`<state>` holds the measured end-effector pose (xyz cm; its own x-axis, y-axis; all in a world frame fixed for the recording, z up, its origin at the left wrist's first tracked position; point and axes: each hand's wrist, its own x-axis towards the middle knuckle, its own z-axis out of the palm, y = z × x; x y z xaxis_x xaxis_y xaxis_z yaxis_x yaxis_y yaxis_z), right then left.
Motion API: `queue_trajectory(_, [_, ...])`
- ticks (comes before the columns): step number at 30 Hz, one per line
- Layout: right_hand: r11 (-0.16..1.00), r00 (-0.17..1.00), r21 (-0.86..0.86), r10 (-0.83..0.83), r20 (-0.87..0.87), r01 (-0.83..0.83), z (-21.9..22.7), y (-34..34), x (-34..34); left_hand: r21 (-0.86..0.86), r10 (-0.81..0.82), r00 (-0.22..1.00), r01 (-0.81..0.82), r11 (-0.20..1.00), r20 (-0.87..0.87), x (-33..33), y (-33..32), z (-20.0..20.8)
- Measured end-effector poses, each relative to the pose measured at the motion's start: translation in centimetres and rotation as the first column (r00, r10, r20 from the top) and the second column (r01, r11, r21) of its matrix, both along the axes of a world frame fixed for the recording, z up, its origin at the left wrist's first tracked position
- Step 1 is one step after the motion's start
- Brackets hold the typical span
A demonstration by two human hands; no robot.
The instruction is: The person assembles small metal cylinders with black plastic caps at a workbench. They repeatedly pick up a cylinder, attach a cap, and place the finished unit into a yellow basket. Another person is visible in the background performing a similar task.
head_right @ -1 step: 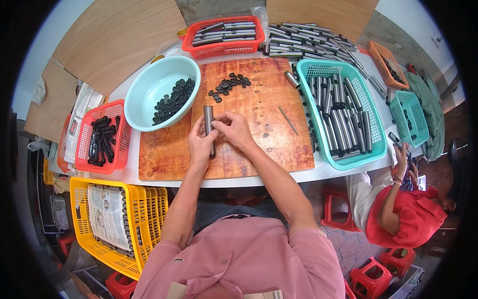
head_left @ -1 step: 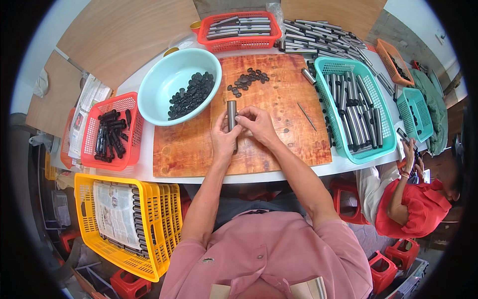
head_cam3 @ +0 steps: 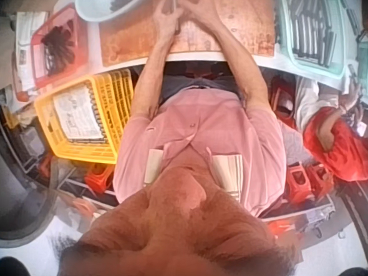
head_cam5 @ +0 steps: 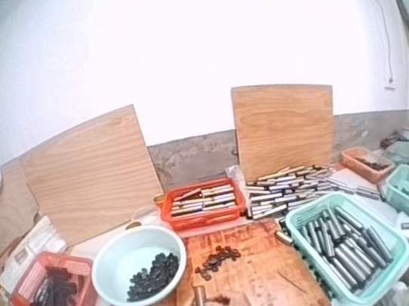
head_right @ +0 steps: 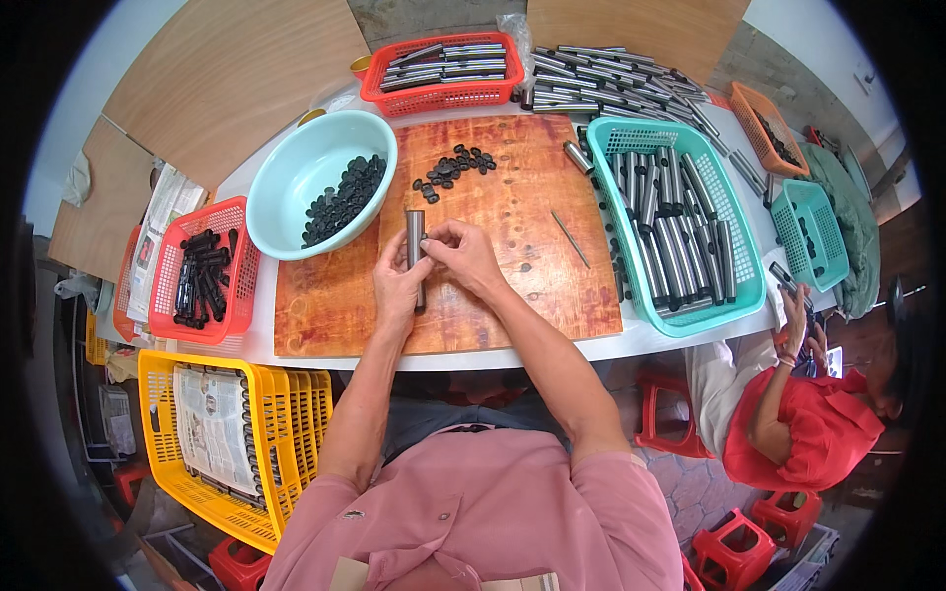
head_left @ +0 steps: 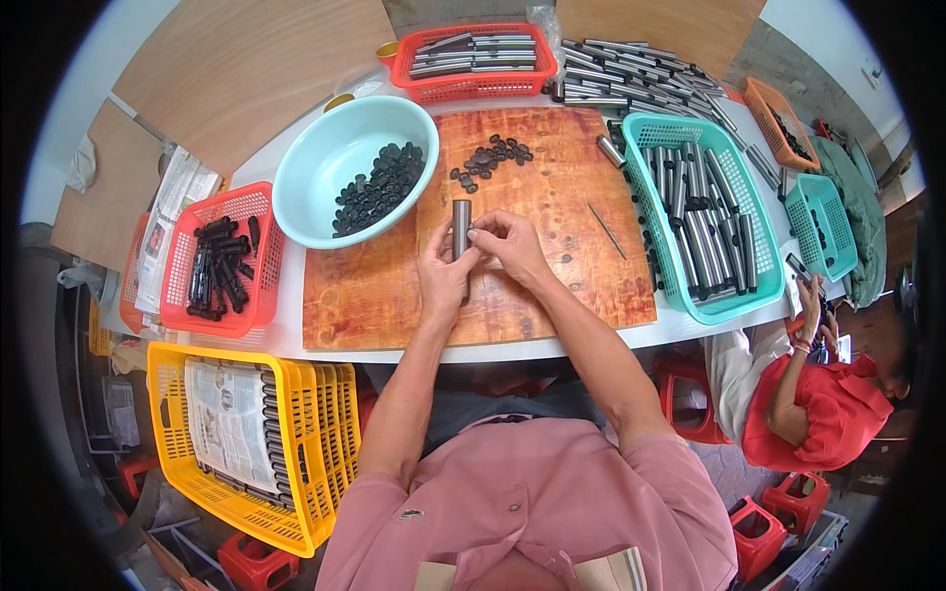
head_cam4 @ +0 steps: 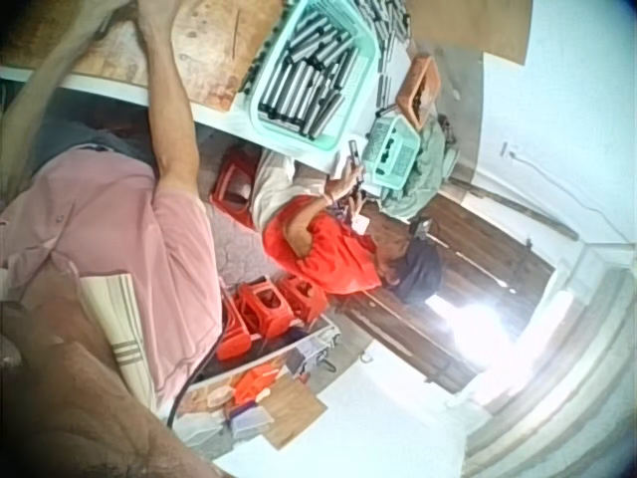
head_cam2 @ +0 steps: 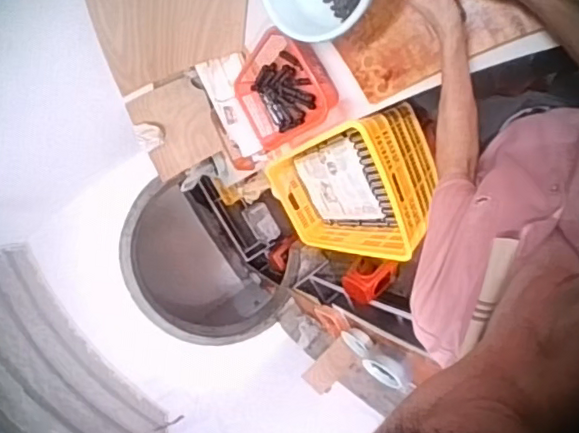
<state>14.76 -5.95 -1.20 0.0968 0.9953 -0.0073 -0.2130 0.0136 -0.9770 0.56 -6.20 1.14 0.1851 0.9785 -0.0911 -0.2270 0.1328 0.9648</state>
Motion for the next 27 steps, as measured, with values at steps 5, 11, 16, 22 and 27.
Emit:
queue_trajectory(5, [1.000,1.000,0.012,-0.013,-0.022,0.014,0.3,0.1,0.2,0.002,-0.035,0.999,0.035,0.999,0.031,0.1,0.2,-0.3])
queue_trajectory(11, [0.993,0.994,0.069,-0.087,-0.060,0.091,-0.5,0.2,1.5,-0.018,-0.082,0.992,0.084,0.996,0.093,-0.6,0.5,-1.2])
queue_trajectory(16, [0.990,0.992,0.057,-0.129,-0.012,0.130,-0.1,0.2,0.8,-0.059,-0.148,0.984,0.154,0.986,0.102,-1.7,1.0,-1.3])
queue_trajectory(22, [0.991,0.992,0.054,-0.121,-0.021,0.122,0.1,0.2,0.8,-0.092,-0.119,0.987,0.129,0.987,0.104,-1.2,0.7,-1.0])
queue_trajectory(27, [0.993,0.995,0.066,-0.096,-0.017,0.096,-0.3,0.3,0.7,-0.127,-0.121,0.990,0.129,0.983,0.070,-1.4,0.7,-1.0])
